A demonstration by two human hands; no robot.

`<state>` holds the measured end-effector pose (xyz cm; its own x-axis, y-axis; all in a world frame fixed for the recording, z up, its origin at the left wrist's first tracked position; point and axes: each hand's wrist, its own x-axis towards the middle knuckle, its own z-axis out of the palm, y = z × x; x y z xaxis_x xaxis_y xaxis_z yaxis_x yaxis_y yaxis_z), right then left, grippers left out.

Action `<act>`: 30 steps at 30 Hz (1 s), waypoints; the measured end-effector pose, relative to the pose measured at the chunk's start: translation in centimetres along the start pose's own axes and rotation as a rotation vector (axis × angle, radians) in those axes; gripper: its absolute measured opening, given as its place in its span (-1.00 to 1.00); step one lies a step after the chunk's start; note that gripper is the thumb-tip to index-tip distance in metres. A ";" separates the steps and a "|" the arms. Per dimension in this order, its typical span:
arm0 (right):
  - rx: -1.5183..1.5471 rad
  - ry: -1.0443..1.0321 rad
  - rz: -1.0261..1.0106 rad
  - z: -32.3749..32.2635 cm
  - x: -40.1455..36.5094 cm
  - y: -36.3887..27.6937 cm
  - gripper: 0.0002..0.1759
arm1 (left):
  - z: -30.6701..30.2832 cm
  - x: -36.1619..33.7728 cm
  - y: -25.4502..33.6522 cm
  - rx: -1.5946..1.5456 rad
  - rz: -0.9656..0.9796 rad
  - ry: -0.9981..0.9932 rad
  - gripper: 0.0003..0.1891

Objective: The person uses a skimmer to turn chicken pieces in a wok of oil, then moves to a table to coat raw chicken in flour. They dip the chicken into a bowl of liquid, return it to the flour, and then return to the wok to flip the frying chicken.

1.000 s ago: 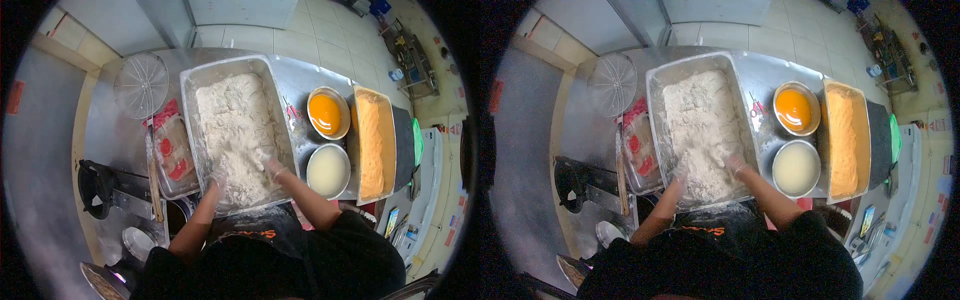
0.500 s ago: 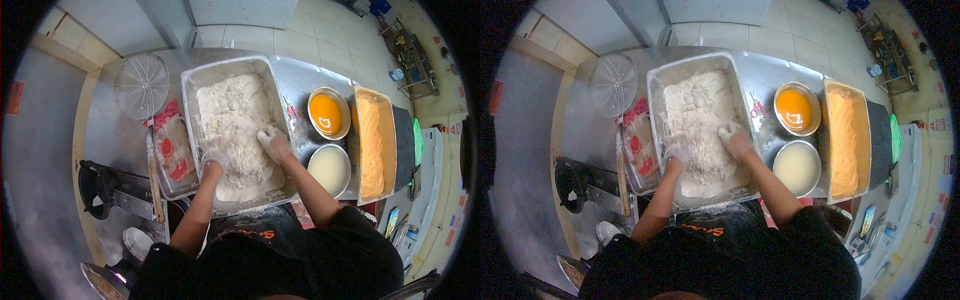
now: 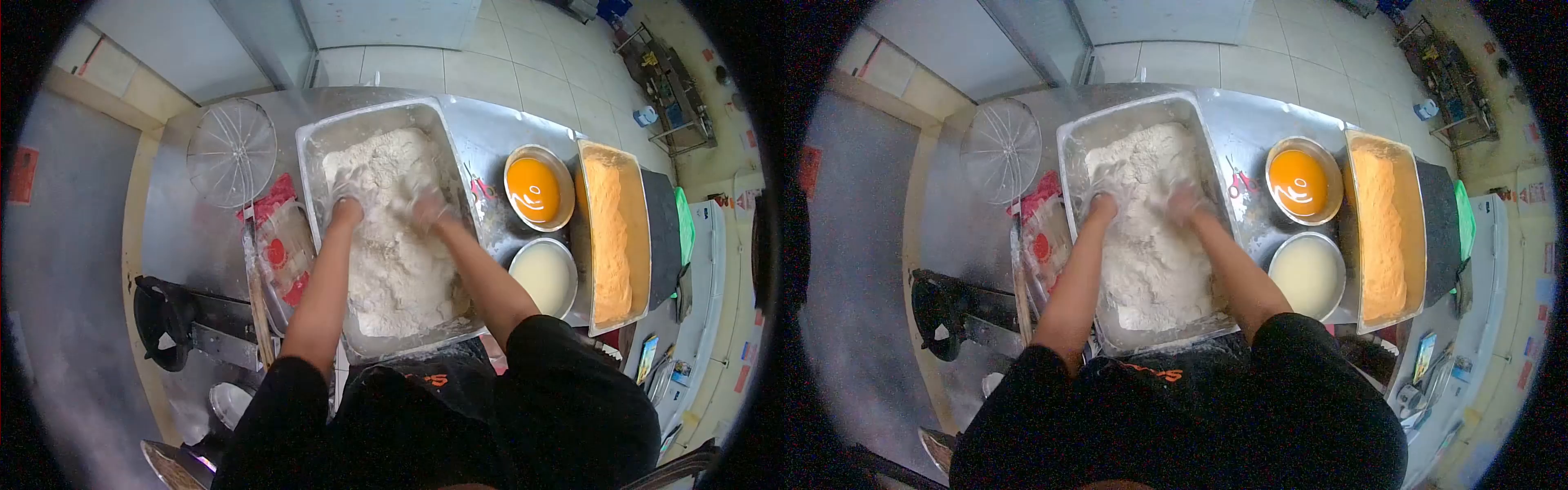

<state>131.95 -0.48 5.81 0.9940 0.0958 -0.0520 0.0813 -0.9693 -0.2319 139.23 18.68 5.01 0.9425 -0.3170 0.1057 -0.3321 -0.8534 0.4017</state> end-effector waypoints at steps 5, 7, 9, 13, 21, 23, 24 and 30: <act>0.236 -0.483 -0.186 3.1 -4.5 -1.3 -0.40 | 6.5 -2.4 -1.9 0.008 0.182 -0.523 -0.47; 0.337 -0.644 -0.167 -1.4 -3.9 -0.6 -0.39 | 2.8 -4.1 -1.0 -0.053 0.070 -0.826 -0.48; 0.451 -0.496 -0.086 -8.1 -4.6 -0.3 -0.39 | -0.8 -6.0 -0.2 -0.063 0.011 -0.910 -0.48; 0.000 -0.349 0.074 -2.3 -10.2 -2.8 -0.34 | 1.8 -13.1 2.0 0.035 -0.148 -0.640 -0.49; 0.594 -0.370 0.368 -5.7 -12.7 -1.7 -0.24 | 2.5 -19.5 0.9 -0.057 -0.222 -0.621 -0.49; 0.468 -0.262 0.249 -6.3 -14.0 -1.9 -0.18 | 1.3 -19.5 3.3 0.205 -0.134 -0.837 -0.47; 0.445 -0.338 0.185 -3.8 -14.7 -1.5 -0.19 | -2.7 -17.6 6.5 0.442 0.056 -1.127 -0.44; 0.599 -0.704 0.162 -2.3 -12.8 1.2 -0.30 | -2.3 -18.1 5.1 0.016 -0.185 -0.838 -0.36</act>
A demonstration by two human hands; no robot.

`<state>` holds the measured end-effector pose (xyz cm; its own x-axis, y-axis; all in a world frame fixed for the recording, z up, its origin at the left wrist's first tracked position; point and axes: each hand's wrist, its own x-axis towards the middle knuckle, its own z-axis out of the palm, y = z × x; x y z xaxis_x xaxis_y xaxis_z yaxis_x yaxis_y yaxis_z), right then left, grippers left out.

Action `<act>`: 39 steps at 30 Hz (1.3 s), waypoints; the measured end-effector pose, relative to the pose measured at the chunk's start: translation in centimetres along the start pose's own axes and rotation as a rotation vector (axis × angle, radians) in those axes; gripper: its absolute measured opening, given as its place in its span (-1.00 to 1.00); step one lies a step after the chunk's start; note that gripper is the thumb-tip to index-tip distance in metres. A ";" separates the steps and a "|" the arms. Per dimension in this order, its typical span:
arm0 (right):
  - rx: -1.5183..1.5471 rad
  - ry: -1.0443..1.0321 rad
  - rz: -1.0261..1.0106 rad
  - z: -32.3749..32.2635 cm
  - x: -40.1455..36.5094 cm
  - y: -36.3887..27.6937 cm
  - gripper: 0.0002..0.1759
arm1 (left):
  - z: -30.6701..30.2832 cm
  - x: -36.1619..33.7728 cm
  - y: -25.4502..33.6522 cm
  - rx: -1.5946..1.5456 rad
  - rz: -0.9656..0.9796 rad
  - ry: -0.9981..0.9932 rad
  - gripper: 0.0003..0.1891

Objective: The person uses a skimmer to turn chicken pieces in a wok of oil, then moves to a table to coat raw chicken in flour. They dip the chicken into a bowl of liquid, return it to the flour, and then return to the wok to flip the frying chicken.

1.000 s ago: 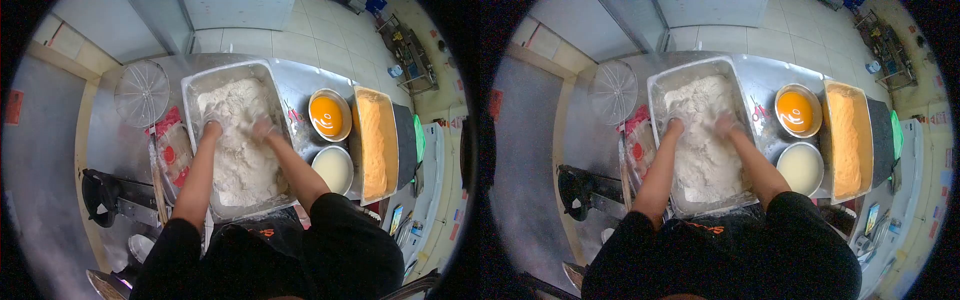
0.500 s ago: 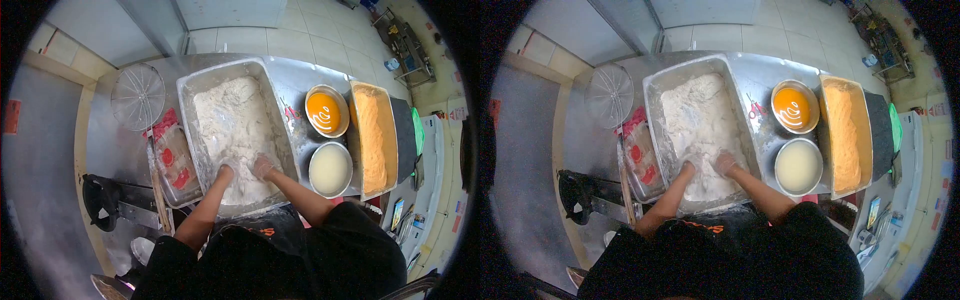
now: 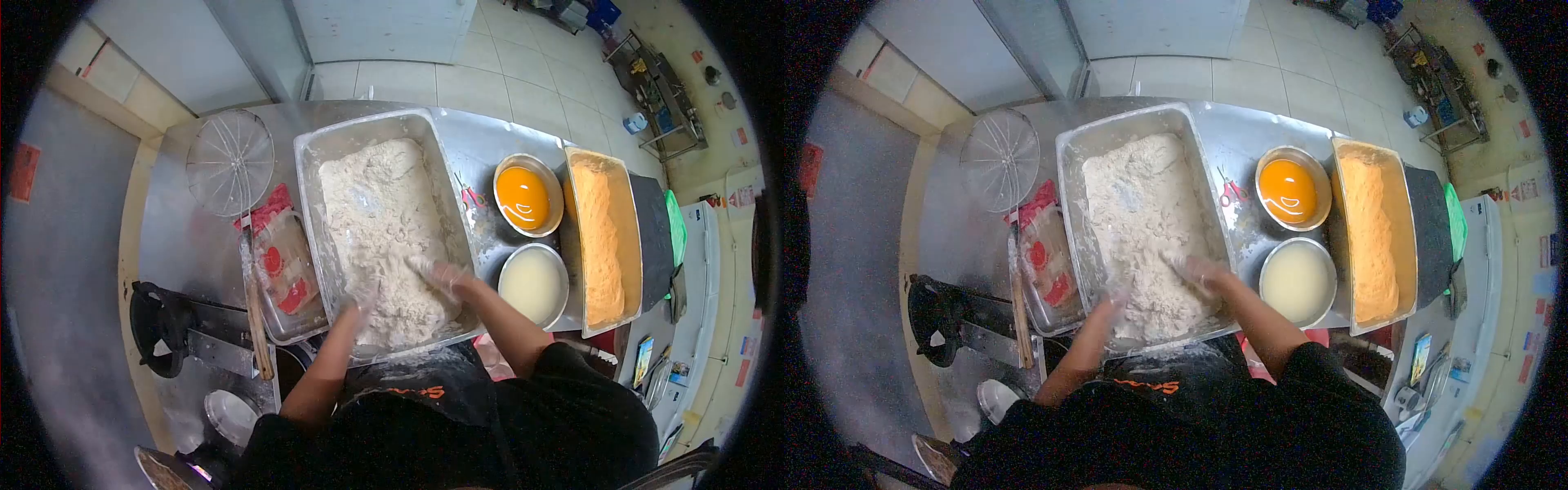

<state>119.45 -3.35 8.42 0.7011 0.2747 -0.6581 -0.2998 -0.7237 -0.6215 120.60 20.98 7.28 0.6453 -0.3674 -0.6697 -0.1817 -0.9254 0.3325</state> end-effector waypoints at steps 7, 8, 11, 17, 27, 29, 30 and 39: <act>-0.714 0.331 0.173 -5.6 7.5 -5.3 -0.50 | 1.7 -0.3 0.0 0.065 -0.100 0.091 -0.22; -0.750 0.350 0.185 -5.0 9.6 -4.7 -0.53 | 2.8 0.2 0.1 0.074 -0.117 0.052 -0.18; -0.628 0.363 0.108 -6.2 13.2 -3.7 -0.62 | 3.4 0.6 -0.4 0.024 -0.051 -0.069 -0.02; 0.322 0.513 -0.365 -13.1 11.1 -7.2 -0.80 | 2.6 0.4 -2.3 -0.048 -0.045 0.380 -0.06; -0.386 0.612 -0.178 3.7 3.7 0.9 -0.45 | 3.2 -0.4 1.0 -0.116 -0.066 0.046 -0.02; -0.240 0.304 -0.029 4.9 2.8 1.0 -0.43 | 5.4 0.7 0.7 -0.139 -0.035 0.004 -0.03; 0.021 0.232 0.068 5.0 2.4 0.3 -0.43 | 5.7 1.2 0.5 -0.155 -0.027 -0.008 -0.04; 0.032 0.313 0.188 5.7 -3.9 -2.9 -0.13 | 5.7 -0.6 0.1 -0.142 0.014 -0.077 -0.08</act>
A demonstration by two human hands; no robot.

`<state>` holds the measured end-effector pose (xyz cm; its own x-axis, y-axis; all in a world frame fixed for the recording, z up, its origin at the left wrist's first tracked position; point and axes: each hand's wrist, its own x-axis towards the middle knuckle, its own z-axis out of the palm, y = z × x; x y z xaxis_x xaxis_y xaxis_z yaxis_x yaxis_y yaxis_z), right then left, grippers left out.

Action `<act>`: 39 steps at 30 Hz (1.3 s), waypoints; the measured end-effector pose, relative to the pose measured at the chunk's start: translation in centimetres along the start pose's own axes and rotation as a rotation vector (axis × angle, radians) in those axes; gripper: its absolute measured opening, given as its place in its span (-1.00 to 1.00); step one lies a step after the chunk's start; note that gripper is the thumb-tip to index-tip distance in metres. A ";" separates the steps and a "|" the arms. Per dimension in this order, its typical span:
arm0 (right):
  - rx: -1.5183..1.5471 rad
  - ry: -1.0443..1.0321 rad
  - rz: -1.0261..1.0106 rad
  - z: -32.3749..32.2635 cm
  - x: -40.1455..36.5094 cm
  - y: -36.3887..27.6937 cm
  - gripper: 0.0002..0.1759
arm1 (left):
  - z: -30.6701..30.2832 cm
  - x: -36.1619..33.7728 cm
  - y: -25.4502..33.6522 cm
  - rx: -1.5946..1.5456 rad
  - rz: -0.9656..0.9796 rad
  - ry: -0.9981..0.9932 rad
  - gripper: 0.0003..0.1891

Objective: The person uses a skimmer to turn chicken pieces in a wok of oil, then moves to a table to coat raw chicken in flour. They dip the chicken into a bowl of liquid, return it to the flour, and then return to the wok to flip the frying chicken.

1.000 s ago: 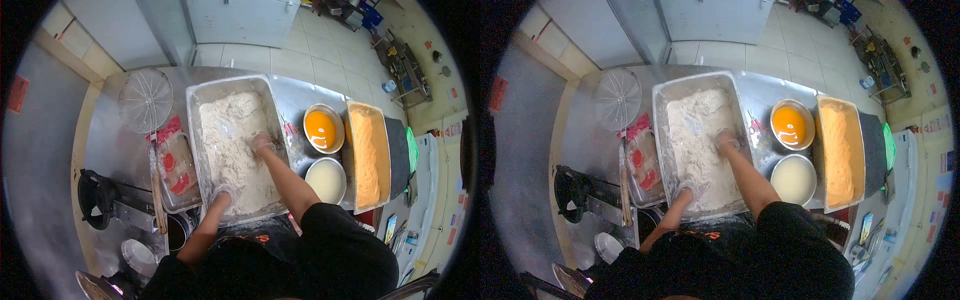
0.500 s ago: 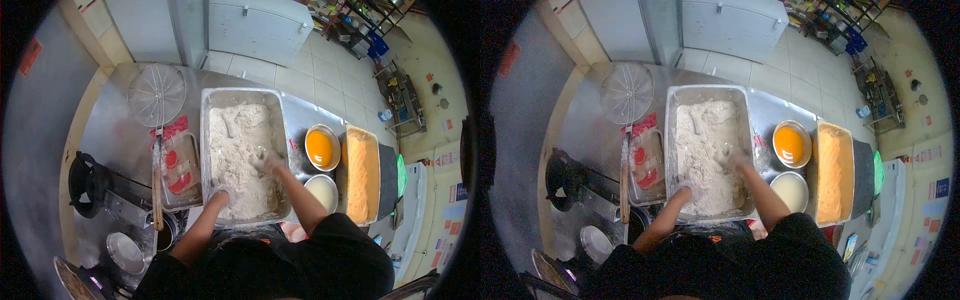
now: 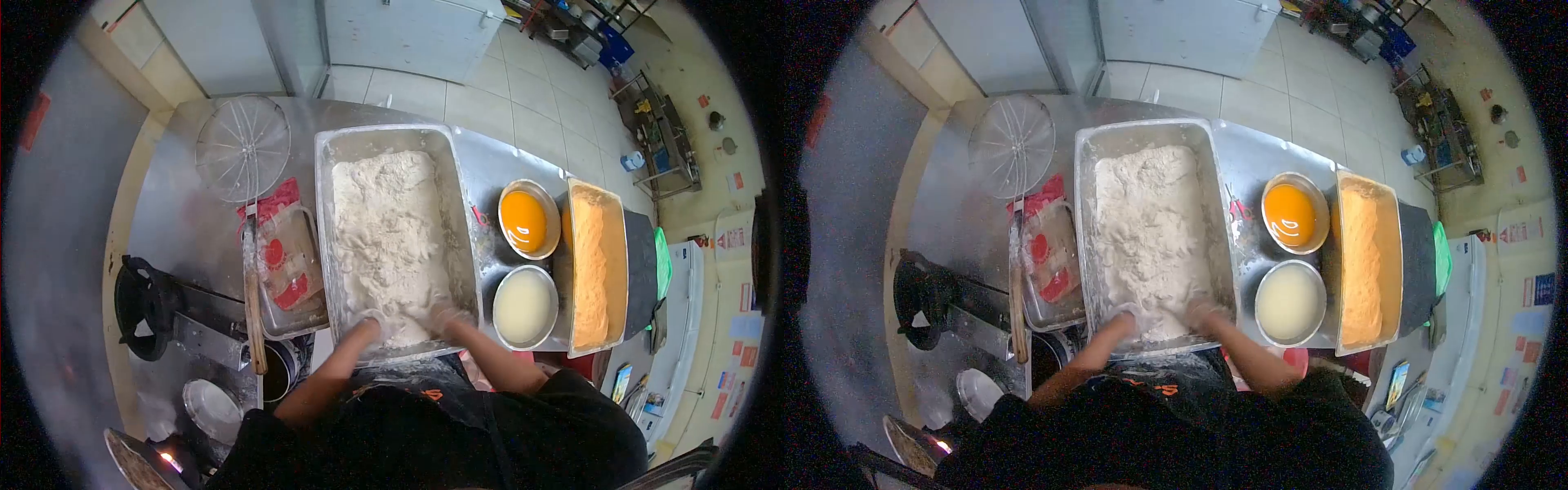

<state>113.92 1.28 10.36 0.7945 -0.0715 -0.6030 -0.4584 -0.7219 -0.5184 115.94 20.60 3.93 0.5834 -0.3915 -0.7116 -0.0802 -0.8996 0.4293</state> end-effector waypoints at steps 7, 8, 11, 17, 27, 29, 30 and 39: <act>0.448 -0.261 0.103 -5.0 5.9 -1.6 -0.14 | -13.8 -5.0 3.6 -0.354 0.052 -0.080 -0.11; 0.380 -0.217 -0.001 -6.8 7.4 -1.8 -0.21 | -17.6 -5.6 4.7 -0.465 0.047 -0.108 -0.11; 0.062 0.058 -0.349 -13.0 12.8 -6.8 -0.41 | -23.1 0.1 5.0 -0.208 0.059 0.115 -0.23; -1.072 0.282 -0.700 -11.6 28.2 -7.9 -0.56 | -18.6 23.6 -2.1 0.132 -0.024 0.889 -0.33; -0.504 -0.249 -0.514 -7.2 13.5 -3.2 -0.61 | -14.8 4.8 2.9 -0.018 -0.017 -0.052 -0.34; -0.753 -0.118 -0.483 -4.3 11.4 -1.1 -0.58 | -11.9 3.7 3.0 0.036 -0.011 0.006 -0.35; -0.823 -0.106 -0.469 -2.7 10.5 -0.3 -0.56 | -9.6 4.2 2.6 0.048 -0.021 0.064 -0.35; 0.050 0.090 0.043 -7.7 2.8 -5.3 -0.19 | -6.9 0.7 0.1 -0.027 -0.041 0.132 -0.37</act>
<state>121.64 -0.38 16.09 0.8049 -0.1648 -0.5700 -0.5107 -0.6814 -0.5242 121.91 21.58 7.27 0.6869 -0.3240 -0.6505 -0.0330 -0.9081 0.4175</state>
